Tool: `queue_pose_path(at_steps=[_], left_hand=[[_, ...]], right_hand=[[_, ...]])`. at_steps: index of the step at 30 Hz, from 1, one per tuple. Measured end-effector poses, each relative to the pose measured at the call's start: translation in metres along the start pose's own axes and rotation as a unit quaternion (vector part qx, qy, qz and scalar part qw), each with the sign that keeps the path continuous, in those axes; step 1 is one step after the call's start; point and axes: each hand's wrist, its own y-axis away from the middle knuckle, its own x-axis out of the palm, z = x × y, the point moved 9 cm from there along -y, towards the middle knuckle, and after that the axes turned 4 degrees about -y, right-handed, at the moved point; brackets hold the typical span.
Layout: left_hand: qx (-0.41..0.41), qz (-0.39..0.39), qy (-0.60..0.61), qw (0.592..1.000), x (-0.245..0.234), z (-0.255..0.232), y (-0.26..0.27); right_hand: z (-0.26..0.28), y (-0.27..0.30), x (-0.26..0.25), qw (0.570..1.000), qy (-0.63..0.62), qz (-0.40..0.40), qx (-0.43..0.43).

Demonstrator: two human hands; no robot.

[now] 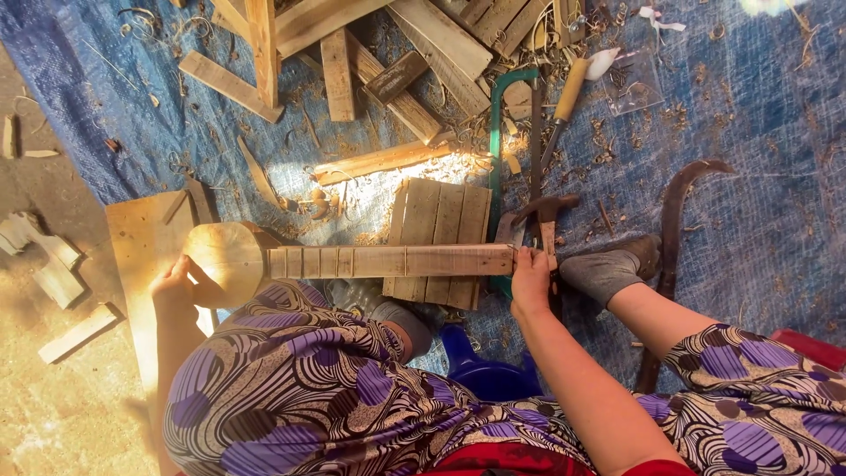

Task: Hammering a wooden neck piece onto the body of a handmade stringed instrument to secure the joint.

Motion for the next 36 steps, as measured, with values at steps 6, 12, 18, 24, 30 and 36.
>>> queue_pose_path(at_steps=[6, 12, 18, 24, 30, 36], left_hand=[[0.019, -0.005, -0.030, 0.999, -0.007, -0.012, 0.004], [0.035, -0.006, -0.066, 0.997, -0.009, -0.018, 0.015], [0.047, -0.001, -0.107, 0.993, -0.006, 0.008, 0.034], [0.058, 0.001, -0.147, 0.987, -0.008, 0.025, 0.038], [0.068, 0.005, -0.184, 0.980, -0.002, -0.027, 0.027], [0.080, 0.004, -0.220, 0.972, -0.001, -0.051, 0.023]], right_hand=[[-0.002, -0.004, 0.002, 1.000, -0.003, -0.005, 0.003], [-0.003, -0.018, 0.008, 0.999, 0.029, -0.001, -0.018], [-0.002, -0.026, 0.016, 1.000, 0.026, 0.012, -0.010], [0.040, -0.016, 0.032, 0.997, 0.022, 0.056, -0.041], [0.097, -0.012, 0.047, 0.993, 0.036, 0.068, -0.089], [0.105, -0.032, 0.080, 0.981, 0.071, 0.161, -0.085]])
